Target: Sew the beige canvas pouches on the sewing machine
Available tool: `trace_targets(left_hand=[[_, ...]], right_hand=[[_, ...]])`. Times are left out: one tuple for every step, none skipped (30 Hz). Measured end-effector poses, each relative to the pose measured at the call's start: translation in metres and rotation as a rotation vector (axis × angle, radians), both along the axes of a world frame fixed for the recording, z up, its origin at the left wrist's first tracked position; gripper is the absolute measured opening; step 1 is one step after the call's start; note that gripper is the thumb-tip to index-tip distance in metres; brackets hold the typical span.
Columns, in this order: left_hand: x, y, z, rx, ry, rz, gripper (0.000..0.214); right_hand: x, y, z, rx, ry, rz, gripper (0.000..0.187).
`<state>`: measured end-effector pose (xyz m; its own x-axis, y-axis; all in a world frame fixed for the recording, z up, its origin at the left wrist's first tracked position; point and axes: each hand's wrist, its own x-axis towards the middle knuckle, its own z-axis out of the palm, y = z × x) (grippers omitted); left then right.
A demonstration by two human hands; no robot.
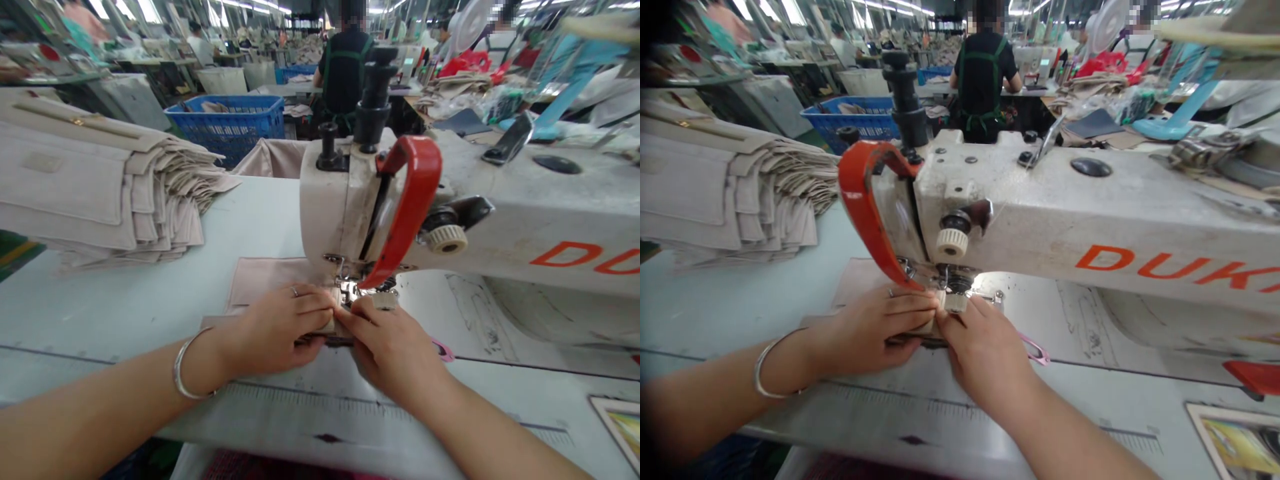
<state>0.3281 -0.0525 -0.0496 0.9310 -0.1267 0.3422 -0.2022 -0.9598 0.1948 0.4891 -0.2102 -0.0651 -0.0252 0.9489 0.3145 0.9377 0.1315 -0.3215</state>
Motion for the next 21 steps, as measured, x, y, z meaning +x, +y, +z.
trace_targets(left_hand=[[0.002,0.002,-0.001,0.01,-0.001,-0.004,0.023],[0.003,0.004,-0.003,0.017,-0.005,-0.007,0.022],[0.005,0.006,-0.004,0.018,-0.006,-0.008,0.022],[0.006,0.007,-0.005,0.015,-0.012,-0.009,0.022],[0.007,0.008,-0.006,0.011,-0.016,-0.008,0.022],[0.007,0.009,-0.006,0.008,-0.017,-0.008,0.023],[0.006,0.01,-0.006,0.008,-0.016,-0.007,0.023],[0.005,0.011,-0.005,0.012,-0.012,-0.004,0.024],[0.003,0.012,-0.004,0.023,-0.001,0.007,0.025],[0.001,0.013,-0.002,0.038,0.014,0.028,0.026],[-0.002,0.014,-0.001,0.05,0.025,0.054,0.026],[-0.005,0.014,0.001,0.056,0.045,0.089,0.027],[-0.007,0.015,0.002,0.054,0.068,0.128,0.028],[-0.009,0.015,0.002,0.04,0.092,0.165,0.03],[-0.01,0.015,0.002,0.016,0.113,0.198,0.031],[-0.011,0.014,0.002,-0.014,0.133,0.224,0.03],[-0.01,0.014,0.001,-0.048,0.149,0.245,0.029],[-0.008,0.014,0.0,-0.086,0.158,0.259,0.027],[-0.006,0.014,-0.001,-0.132,0.162,0.27,0.024],[-0.004,0.014,-0.001,-0.185,0.17,0.287,0.021],[-0.002,0.015,-0.002,-0.242,0.171,0.309,0.018]], right_hand=[[0.0,0.001,-0.001,-0.01,-0.004,-0.009,0.039],[0.0,0.001,-0.001,-0.022,-0.009,-0.018,0.039],[0.0,0.002,-0.002,-0.035,-0.014,-0.027,0.038],[-0.001,0.002,-0.002,-0.05,-0.017,-0.034,0.037],[-0.001,0.002,-0.002,-0.062,-0.017,-0.043,0.036],[-0.001,0.002,-0.002,-0.071,-0.012,-0.047,0.036],[-0.001,0.002,-0.002,-0.071,0.0,-0.046,0.037],[-0.001,0.002,-0.002,-0.062,0.017,-0.04,0.037],[0.0,0.001,-0.001,-0.038,0.037,-0.039,0.037],[0.001,0.001,0.0,0.0,0.056,-0.045,0.035],[0.002,0.001,0.002,0.05,0.071,-0.066,0.032],[0.004,0.0,0.003,0.099,0.078,-0.099,0.028],[0.006,0.001,0.005,0.136,0.076,-0.137,0.023],[0.007,0.001,0.006,0.155,0.064,-0.175,0.019],[0.009,0.002,0.008,0.153,0.045,-0.203,0.017],[0.01,0.003,0.009,0.136,0.026,-0.22,0.016],[0.011,0.004,0.009,0.116,0.006,-0.228,0.015],[0.012,0.005,0.009,0.097,-0.013,-0.227,0.016],[0.012,0.006,0.009,0.082,-0.031,-0.227,0.017],[0.013,0.006,0.009,0.066,-0.051,-0.229,0.02],[0.013,0.007,0.009,0.045,-0.072,-0.234,0.024]])
